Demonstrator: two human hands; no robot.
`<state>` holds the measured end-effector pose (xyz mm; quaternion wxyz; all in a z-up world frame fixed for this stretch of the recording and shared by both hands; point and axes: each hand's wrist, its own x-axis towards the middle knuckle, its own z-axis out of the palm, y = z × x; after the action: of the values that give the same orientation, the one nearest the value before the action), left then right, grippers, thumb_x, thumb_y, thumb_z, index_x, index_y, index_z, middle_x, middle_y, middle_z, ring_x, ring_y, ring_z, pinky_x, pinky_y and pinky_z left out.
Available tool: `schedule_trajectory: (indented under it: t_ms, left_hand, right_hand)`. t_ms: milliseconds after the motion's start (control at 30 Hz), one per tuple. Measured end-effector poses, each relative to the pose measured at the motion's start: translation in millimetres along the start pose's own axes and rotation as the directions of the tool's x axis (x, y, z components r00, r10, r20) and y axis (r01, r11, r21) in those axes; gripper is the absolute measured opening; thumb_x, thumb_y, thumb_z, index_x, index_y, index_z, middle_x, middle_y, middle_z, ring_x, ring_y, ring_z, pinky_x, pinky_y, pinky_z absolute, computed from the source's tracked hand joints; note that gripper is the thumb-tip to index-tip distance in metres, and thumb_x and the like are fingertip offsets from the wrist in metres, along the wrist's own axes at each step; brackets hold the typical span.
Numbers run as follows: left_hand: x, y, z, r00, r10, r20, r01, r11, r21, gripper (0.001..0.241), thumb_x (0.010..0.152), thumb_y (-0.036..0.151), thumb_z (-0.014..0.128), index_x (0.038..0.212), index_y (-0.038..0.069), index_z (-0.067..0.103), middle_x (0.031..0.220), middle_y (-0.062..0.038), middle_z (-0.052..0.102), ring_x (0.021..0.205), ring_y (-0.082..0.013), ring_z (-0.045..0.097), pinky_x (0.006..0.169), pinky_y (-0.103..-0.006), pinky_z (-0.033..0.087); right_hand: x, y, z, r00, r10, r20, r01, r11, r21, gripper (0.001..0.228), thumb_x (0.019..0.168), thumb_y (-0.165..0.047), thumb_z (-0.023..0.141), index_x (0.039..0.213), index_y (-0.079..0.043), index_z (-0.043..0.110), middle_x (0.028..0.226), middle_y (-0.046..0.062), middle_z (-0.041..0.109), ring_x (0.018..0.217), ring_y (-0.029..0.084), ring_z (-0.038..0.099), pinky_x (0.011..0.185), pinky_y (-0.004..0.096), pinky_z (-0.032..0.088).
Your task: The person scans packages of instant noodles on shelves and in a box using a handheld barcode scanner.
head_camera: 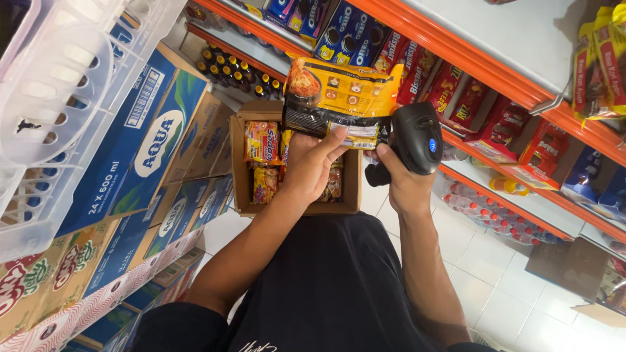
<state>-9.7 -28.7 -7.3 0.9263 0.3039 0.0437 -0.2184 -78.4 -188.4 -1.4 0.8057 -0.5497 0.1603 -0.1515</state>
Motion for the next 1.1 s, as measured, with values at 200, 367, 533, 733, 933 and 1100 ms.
schedule_trajectory:
  t_ms: [200,367,533,733,933,1100]
  left_hand:
    - [11,-4,-10,0.999,0.035,-0.026,-0.036,0.999,-0.036,0.032,0.095,0.008,0.075,0.124,0.000,0.062,0.120,-0.010,0.070,0.111,-0.0206,0.068,0.103,-0.0378,0.056]
    - [19,0,-17,0.998,0.053,-0.023,-0.054,0.998,-0.039,0.021,0.098,0.009,0.076,0.115,0.000,0.067,0.116,-0.011,0.073,0.110,-0.0196,0.069,0.103,-0.0357,0.055]
    - [21,-1,-17,0.995,0.069,-0.069,-0.072,0.997,-0.039,0.024,0.093,0.008,0.078,0.115,0.005,0.069,0.113,-0.006,0.073,0.105,-0.0150,0.068,0.094,-0.0319,0.054]
    - [24,-6,-30,0.991,0.071,-0.112,-0.073,0.997,-0.011,0.023,0.094,0.008,0.079,0.114,0.005,0.069,0.112,-0.006,0.073,0.103,-0.0133,0.068,0.093,-0.0302,0.054]
    - [22,-2,-32,0.992,0.076,-0.103,-0.073,0.997,0.029,0.023,0.092,0.012,0.080,0.111,0.004,0.070,0.109,-0.007,0.074,0.103,-0.0154,0.070,0.095,-0.0318,0.055]
    - [14,6,-26,0.929,0.371,0.007,-0.354,0.880,0.316,0.042,0.086,0.009,0.085,0.121,0.007,0.062,0.120,-0.007,0.067,0.114,-0.0180,0.066,0.105,-0.0341,0.054]
  right_hand:
    - [-2,-14,4,0.995,0.078,0.057,-0.078,0.997,-0.007,0.029,0.097,0.004,0.066,0.125,0.005,0.061,0.104,0.015,0.071,0.092,0.022,0.073,0.082,0.035,0.062]
    - [-25,-24,17,0.972,0.159,0.171,-0.083,0.921,-0.380,0.031,0.095,-0.007,0.071,0.122,0.004,0.061,0.090,0.008,0.071,0.079,0.016,0.072,0.071,0.030,0.061]
    - [-39,-21,26,0.968,0.214,0.135,-0.116,0.852,-0.511,0.021,0.094,-0.011,0.072,0.110,0.002,0.067,0.082,0.005,0.072,0.073,0.013,0.071,0.067,0.028,0.058]
    - [-42,-22,32,0.975,0.177,0.133,-0.071,0.820,-0.568,0.016,0.093,-0.012,0.073,0.102,0.000,0.068,0.077,0.004,0.071,0.070,0.012,0.069,0.065,0.027,0.056]
    - [-46,-20,36,0.985,0.130,0.112,-0.034,0.788,-0.615,0.018,0.091,-0.013,0.075,0.103,0.000,0.069,0.078,0.004,0.072,0.070,0.011,0.070,0.065,0.027,0.056]
    - [-43,-5,28,0.980,0.187,0.061,-0.145,0.895,-0.421,0.025,0.095,-0.014,0.077,0.113,0.002,0.071,0.090,0.010,0.073,0.077,0.015,0.069,0.069,0.029,0.057]
